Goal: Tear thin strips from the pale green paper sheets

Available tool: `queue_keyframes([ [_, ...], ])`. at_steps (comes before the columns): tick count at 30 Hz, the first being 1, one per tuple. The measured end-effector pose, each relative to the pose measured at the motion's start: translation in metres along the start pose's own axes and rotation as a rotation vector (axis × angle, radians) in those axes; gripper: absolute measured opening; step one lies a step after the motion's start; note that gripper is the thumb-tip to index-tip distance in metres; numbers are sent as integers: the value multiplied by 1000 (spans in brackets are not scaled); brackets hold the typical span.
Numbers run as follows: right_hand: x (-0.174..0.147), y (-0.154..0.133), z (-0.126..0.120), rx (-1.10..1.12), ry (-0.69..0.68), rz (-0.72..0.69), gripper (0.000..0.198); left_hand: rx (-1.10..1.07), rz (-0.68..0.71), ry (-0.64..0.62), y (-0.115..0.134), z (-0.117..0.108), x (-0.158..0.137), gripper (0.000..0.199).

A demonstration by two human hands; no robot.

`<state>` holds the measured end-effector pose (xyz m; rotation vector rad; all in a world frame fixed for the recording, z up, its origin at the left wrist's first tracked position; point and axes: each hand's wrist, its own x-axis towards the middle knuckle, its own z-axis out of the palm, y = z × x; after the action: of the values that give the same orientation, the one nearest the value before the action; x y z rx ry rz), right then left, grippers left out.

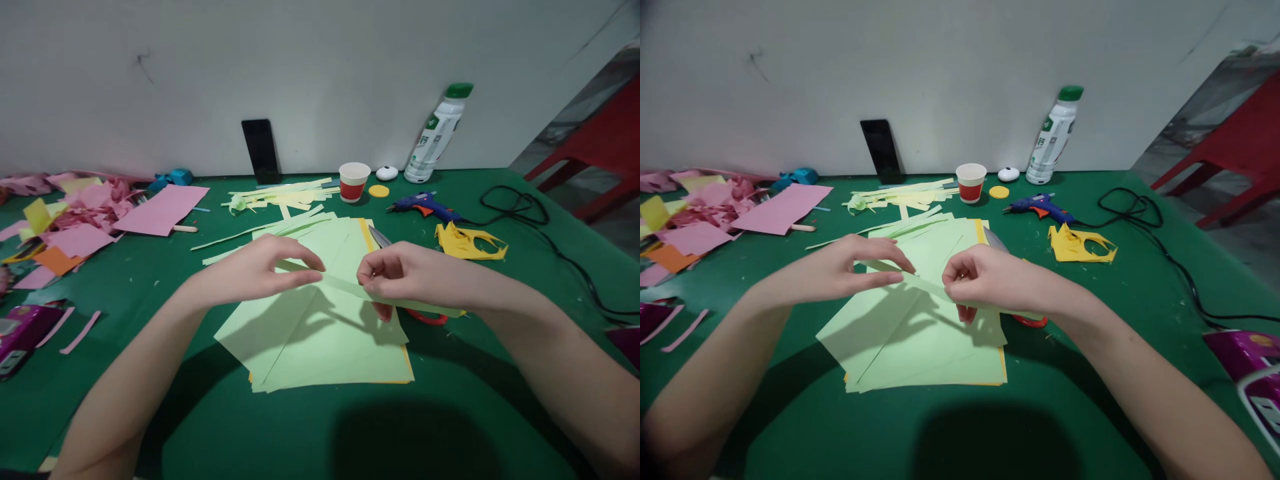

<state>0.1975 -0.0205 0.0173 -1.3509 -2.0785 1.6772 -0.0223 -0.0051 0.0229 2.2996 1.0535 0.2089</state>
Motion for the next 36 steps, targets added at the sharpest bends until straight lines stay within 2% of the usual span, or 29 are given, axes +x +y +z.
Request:
queue_keyframes([
  [5,7,4,9,-14,20,-56,11,-63,174,68,12,28,9,19],
  [8,9,5,8,-10,9,-64,11,-55,170,127,12,31,10,15],
  [13,2,3,-1,-32,33,-20,11,-55,97,187,9,17,7,16],
  [21,-10,2,-18,-4,36,8,12,-54,92,270,-11,-5,2,19],
  [27,-25,8,-40,-29,71,19,16,-53,-46,300,-21,-16,-2,20],
  [29,-30,8,-44,-92,171,24,17,-6,-98,347,-21,-17,-2,22],
  [30,-30,8,-43,-124,270,-3,18,12,-112,375,-20,-16,-2,22],
  [32,-28,6,-35,-202,547,-137,18,14,-104,392,-15,-12,0,23],
  [34,-19,3,-18,-319,812,-361,12,-13,-58,356,-6,-4,3,21],
  [36,-8,2,2,-494,855,-505,7,-23,2,344,4,7,5,18],
])
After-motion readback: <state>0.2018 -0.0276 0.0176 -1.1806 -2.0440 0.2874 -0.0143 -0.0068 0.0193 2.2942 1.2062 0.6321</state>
